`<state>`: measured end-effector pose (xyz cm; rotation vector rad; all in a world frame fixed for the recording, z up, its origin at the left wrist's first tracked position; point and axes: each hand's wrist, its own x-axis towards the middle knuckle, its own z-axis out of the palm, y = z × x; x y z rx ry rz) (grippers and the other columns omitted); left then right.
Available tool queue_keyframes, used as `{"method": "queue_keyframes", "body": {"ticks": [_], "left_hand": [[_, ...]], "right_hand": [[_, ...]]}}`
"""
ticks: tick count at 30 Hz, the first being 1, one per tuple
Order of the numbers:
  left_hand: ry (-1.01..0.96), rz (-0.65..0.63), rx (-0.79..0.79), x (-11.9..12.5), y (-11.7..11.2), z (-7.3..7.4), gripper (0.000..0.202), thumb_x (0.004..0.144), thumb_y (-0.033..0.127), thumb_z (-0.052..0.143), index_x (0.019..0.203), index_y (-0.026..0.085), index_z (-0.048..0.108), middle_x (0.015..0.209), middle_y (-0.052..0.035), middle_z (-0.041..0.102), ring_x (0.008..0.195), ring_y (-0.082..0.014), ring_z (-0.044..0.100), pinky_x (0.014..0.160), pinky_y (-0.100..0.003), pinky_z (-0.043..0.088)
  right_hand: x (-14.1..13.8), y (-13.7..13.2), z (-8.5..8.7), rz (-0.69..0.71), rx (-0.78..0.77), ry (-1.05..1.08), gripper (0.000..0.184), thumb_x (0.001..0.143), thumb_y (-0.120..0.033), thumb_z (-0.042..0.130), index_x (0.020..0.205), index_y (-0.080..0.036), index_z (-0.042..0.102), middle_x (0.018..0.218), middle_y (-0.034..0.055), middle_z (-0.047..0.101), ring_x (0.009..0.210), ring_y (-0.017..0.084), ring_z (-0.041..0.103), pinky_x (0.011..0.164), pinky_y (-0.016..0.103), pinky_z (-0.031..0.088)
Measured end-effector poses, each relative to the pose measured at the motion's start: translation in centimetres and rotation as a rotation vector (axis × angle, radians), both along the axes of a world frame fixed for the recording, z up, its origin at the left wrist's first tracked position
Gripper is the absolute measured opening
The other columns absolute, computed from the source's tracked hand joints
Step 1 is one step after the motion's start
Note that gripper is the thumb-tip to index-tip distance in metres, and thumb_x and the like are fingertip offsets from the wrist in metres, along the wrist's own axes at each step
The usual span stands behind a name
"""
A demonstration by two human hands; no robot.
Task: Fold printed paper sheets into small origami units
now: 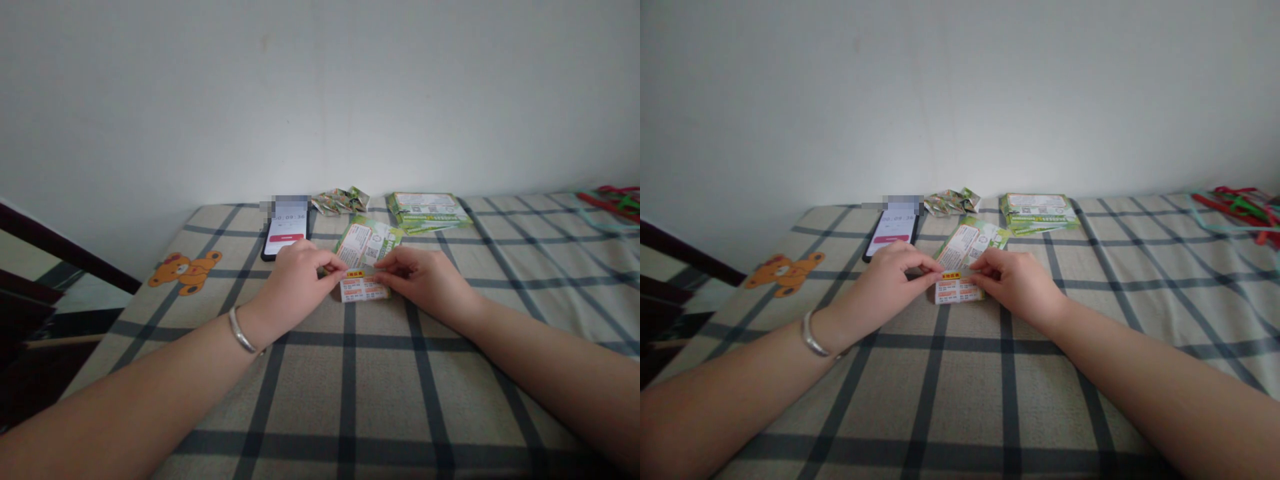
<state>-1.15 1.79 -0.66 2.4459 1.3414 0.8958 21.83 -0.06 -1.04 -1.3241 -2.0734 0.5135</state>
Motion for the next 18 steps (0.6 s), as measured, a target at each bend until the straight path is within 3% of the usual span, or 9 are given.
{"method": "queue_keyframes", "body": {"ticks": [10, 18], "left_hand": [[0.156, -0.008, 0.244, 0.05, -0.76, 0.38, 0.005, 0.081, 0.024, 0.069, 0.078, 0.023, 0.073, 0.074, -0.0029, 0.063, 0.083, -0.0207, 0.055, 0.077, -0.035, 0.042], [0.208, -0.007, 0.239, 0.05, -0.73, 0.39, 0.005, 0.082, 0.025, 0.068, 0.081, 0.025, 0.073, 0.074, -0.0018, 0.066, 0.087, -0.0216, 0.054, 0.080, -0.038, 0.038]], "right_hand": [[-0.24, 0.25, 0.29, 0.020, 0.249, -0.267, 0.008, 0.083, -0.027, 0.068, 0.082, -0.020, 0.066, 0.074, 0.0017, 0.065, 0.073, 0.017, 0.058, 0.064, 0.027, 0.042], [-0.21, 0.33, 0.15, 0.033, 0.280, -0.317, 0.010, 0.084, -0.029, 0.067, 0.083, -0.019, 0.066, 0.075, 0.0032, 0.067, 0.079, 0.020, 0.057, 0.070, 0.031, 0.042]]}}
